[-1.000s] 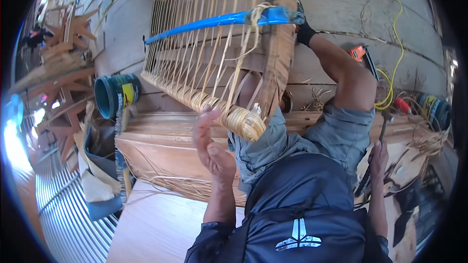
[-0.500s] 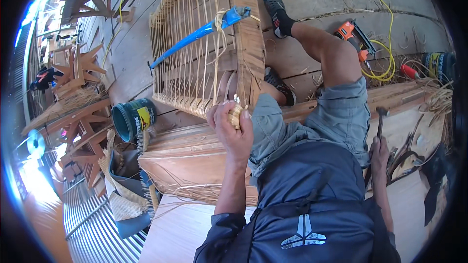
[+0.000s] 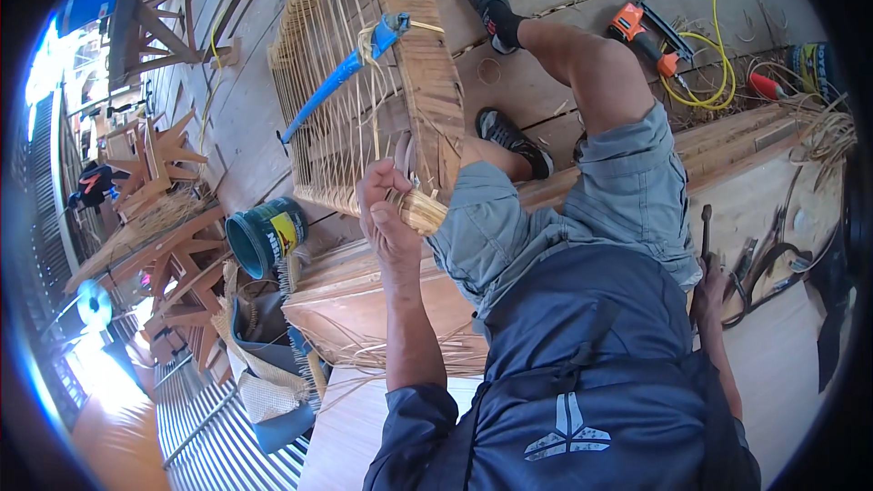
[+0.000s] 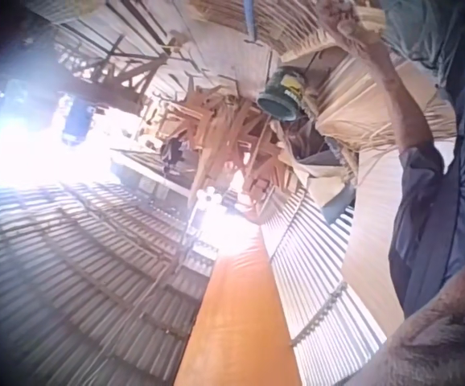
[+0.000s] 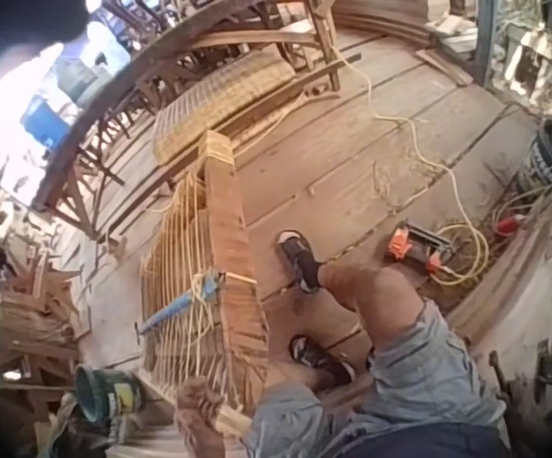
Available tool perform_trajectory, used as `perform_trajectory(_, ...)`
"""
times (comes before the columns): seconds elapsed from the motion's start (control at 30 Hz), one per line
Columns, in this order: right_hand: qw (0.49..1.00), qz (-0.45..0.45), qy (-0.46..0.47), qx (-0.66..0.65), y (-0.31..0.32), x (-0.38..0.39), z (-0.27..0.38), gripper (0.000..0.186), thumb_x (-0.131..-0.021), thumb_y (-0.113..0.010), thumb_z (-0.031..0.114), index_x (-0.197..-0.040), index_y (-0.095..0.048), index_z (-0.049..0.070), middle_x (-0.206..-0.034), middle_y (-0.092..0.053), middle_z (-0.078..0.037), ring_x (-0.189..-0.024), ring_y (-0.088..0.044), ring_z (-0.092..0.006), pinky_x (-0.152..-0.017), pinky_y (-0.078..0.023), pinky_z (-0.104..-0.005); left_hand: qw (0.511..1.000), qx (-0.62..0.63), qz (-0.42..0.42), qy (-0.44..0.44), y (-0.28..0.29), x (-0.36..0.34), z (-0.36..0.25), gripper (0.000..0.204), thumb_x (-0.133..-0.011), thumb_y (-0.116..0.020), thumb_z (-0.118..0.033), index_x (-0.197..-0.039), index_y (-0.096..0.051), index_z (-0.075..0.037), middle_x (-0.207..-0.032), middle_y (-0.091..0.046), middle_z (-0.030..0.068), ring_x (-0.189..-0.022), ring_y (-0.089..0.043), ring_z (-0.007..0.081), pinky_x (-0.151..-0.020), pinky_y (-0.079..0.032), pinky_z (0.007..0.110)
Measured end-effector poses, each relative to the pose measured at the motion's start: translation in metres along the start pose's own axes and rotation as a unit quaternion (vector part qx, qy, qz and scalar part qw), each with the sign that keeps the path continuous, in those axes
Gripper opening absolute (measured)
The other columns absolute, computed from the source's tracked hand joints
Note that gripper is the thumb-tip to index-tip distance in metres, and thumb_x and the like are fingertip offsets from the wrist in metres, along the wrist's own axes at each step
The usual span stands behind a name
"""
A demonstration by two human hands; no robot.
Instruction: The person constructs a woven chair panel by wrapping rattan strips around a wooden frame, fastening them with a staple gun, trimming excess strips with pliers and a knife, and hammering the edges.
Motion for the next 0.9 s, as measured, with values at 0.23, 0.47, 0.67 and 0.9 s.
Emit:
perform_trajectory(0.23, 0.994, -0.048, 0.062, -0.079, -0.013, 0.014, -0.027, 0.02, -0.09, -0.052, 0.015, -0.103, -0.05, -0.001, -0.087, -0.057, -0.02, -0.079, -0.056, -0.0338, -0.072, -0.044, -0.0378, 0.999, -0.035, 0.037, -0.007, -0.008, -0.005, 0.008, 0.078, -0.091, -0.014, -0.065, -0.112, -0.051, 0.0, -0.081, -0.043, 0.0056, -0.074, -0.043, 0.0152, -0.072, -0.037, 0.03)
perform_trajectory(0.47, 0.956, -0.064, 0.067, -0.278, 0.089, 0.0, 0.123, 0.022, -0.085, -0.059, 0.009, -0.103, -0.049, 0.001, -0.081, -0.053, -0.006, -0.072, -0.046, -0.0113, -0.068, -0.041, -0.026, 0.995, -0.089, -0.009, -0.051, -0.047, 0.008, -0.005, 0.045, -0.082, -0.063, -0.031, -0.111, -0.049, 0.0, -0.094, -0.047, 0.012, -0.088, -0.047, 0.0248, -0.082, -0.04, 0.037)
perform_trajectory(0.67, 0.886, 0.297, 0.227, -0.273, 0.027, -0.015, 0.278, 0.029, -0.079, -0.064, 0.029, -0.091, -0.058, 0.004, -0.061, -0.049, 0.002, -0.055, -0.046, -0.0041, -0.051, -0.038, -0.0229, 0.965, -0.205, -0.117, -0.112, -0.01, 0.046, -0.022, 0.055, -0.069, -0.072, -0.008, -0.117, -0.044, -0.003, -0.113, -0.049, 0.0165, -0.113, -0.042, 0.0357, -0.099, -0.03, 0.047)
perform_trajectory(0.9, 0.812, 0.376, 0.44, -0.076, 0.0, 0.008, 0.399, 0.023, -0.087, -0.057, 0.023, -0.095, -0.052, 0.002, -0.062, -0.051, -0.008, -0.058, -0.052, -0.0157, -0.058, -0.044, -0.0319, 0.968, -0.161, -0.183, -0.06, 0.005, 0.053, -0.012, 0.049, -0.071, -0.066, -0.001, -0.114, -0.044, -0.003, -0.11, -0.047, 0.0148, -0.106, -0.045, 0.0316, -0.096, -0.034, 0.041)
Point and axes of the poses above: each hand's wrist, its own x-axis away from the middle knuckle, its own y-axis out of the back of the hand, z = x × y, the point moved 8 cm from there along -x, towards the middle knuckle
